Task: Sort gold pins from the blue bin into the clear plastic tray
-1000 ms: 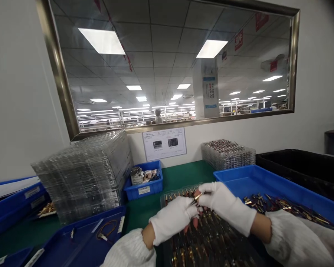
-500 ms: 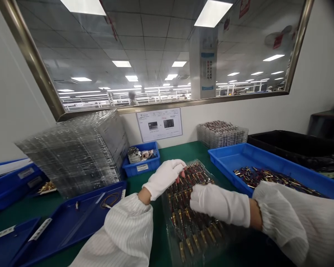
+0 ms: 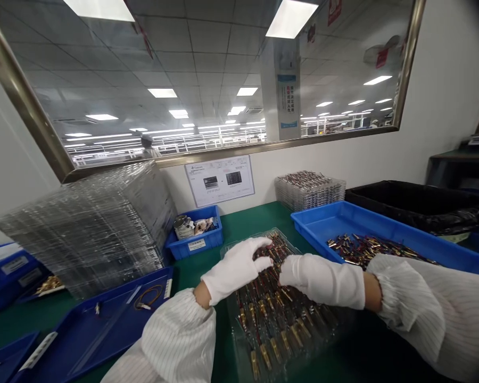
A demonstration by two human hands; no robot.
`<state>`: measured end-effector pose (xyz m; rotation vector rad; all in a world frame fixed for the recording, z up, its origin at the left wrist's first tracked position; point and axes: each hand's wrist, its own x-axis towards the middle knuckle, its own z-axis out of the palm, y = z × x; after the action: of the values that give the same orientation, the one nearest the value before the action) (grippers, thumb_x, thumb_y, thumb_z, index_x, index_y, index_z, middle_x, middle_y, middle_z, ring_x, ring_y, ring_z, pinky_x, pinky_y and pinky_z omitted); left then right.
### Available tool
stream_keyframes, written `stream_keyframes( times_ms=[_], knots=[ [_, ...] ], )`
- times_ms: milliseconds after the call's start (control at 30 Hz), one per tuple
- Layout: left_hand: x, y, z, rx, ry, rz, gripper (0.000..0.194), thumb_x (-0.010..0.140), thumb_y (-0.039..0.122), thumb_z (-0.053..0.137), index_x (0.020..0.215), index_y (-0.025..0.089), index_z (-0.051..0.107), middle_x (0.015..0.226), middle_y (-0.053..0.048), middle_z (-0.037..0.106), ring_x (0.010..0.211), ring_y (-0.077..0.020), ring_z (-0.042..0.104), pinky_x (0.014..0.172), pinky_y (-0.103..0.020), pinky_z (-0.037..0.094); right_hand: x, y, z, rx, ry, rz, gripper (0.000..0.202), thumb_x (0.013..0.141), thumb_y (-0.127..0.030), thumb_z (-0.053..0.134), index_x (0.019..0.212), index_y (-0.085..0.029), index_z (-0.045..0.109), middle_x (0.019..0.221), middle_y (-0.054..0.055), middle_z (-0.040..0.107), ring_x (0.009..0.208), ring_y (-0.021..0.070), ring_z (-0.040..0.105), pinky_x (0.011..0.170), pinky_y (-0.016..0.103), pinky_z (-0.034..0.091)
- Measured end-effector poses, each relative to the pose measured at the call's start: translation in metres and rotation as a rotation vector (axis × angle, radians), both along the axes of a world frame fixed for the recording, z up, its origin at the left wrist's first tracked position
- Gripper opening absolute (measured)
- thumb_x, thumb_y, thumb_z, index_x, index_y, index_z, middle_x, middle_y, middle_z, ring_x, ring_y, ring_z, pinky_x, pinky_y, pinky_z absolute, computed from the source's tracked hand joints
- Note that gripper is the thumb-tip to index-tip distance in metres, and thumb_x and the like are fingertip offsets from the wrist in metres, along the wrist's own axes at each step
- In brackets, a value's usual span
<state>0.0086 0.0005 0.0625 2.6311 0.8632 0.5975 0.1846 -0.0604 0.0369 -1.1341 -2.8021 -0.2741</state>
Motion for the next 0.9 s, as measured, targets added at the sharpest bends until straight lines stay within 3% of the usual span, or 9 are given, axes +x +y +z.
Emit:
stream_keyframes(
  times_ms=[100,300,467,567,667,800,900],
  knots=[
    [0.004,-0.002,-0.005,0.093,0.007,-0.026,0.037,0.076,0.032,0.039,0.112,0.027,0.042,0.118,0.002,0.046,0.108,-0.0146,0.040,0.094,-0.029,0.028,0.004,-0.004,0.003,0.057,-0.070,0.075,0.022,0.069,-0.015,0.047,0.089,-0.019,0.053,0.085,0.003,0.056,0.076,0.0143,0.049,0.065,0.025,0.041],
    [0.008,-0.001,-0.017,0.135,0.116,-0.087,0.041,0.076,0.028,0.039,0.116,0.024,0.039,0.123,-0.001,0.041,0.115,-0.0167,0.032,0.098,-0.033,0.026,0.005,0.008,-0.011,0.262,-0.167,0.063,0.010,0.072,-0.013,0.042,0.075,-0.019,0.050,0.075,0.001,0.054,0.064,0.0145,0.047,0.048,0.024,0.033],
    [0.008,0.004,-0.027,0.104,0.193,-0.094,0.041,0.072,0.026,0.046,0.112,0.024,0.043,0.125,-0.003,0.038,0.118,-0.0189,0.026,0.099,-0.038,0.023,0.009,0.003,-0.001,0.391,-0.207,0.250,0.014,0.079,-0.015,0.034,0.078,-0.018,0.048,0.076,-0.001,0.053,0.062,0.0122,0.046,0.052,0.025,0.032],
    [0.008,0.007,-0.028,0.102,0.185,-0.100,0.034,0.071,0.025,0.048,0.105,0.024,0.049,0.124,-0.003,0.039,0.118,-0.0187,0.026,0.098,-0.037,0.024,0.011,-0.002,0.005,0.422,-0.177,0.288,0.018,0.082,-0.015,0.030,0.082,-0.018,0.048,0.078,-0.001,0.053,0.063,0.0112,0.047,0.054,0.025,0.033],
    [0.009,0.008,-0.028,0.129,0.150,-0.078,0.034,0.072,0.029,0.048,0.105,0.023,0.049,0.123,-0.003,0.040,0.117,-0.0180,0.028,0.098,-0.036,0.024,0.014,-0.004,0.002,0.400,-0.152,0.218,0.018,0.080,-0.013,0.032,0.080,-0.018,0.050,0.074,0.000,0.054,0.064,0.0118,0.048,0.053,0.025,0.034],
    [0.010,0.006,-0.026,0.186,0.130,-0.048,0.036,0.077,0.032,0.039,0.111,0.024,0.044,0.123,-0.002,0.040,0.117,-0.0159,0.028,0.099,-0.036,0.023,0.023,-0.007,-0.006,0.218,-0.129,0.138,0.016,0.070,-0.007,0.044,0.071,-0.018,0.055,0.073,0.001,0.058,0.068,0.0132,0.052,0.055,0.024,0.038],
    [0.012,0.001,-0.023,0.233,0.144,-0.042,0.038,0.079,0.032,0.034,0.116,0.024,0.039,0.125,-0.001,0.038,0.118,-0.0150,0.027,0.099,-0.034,0.022,0.037,-0.018,0.006,0.074,0.012,0.123,0.018,0.070,-0.012,0.048,0.082,-0.021,0.059,0.087,0.001,0.061,0.080,0.0135,0.054,0.065,0.023,0.042]
  ],
)
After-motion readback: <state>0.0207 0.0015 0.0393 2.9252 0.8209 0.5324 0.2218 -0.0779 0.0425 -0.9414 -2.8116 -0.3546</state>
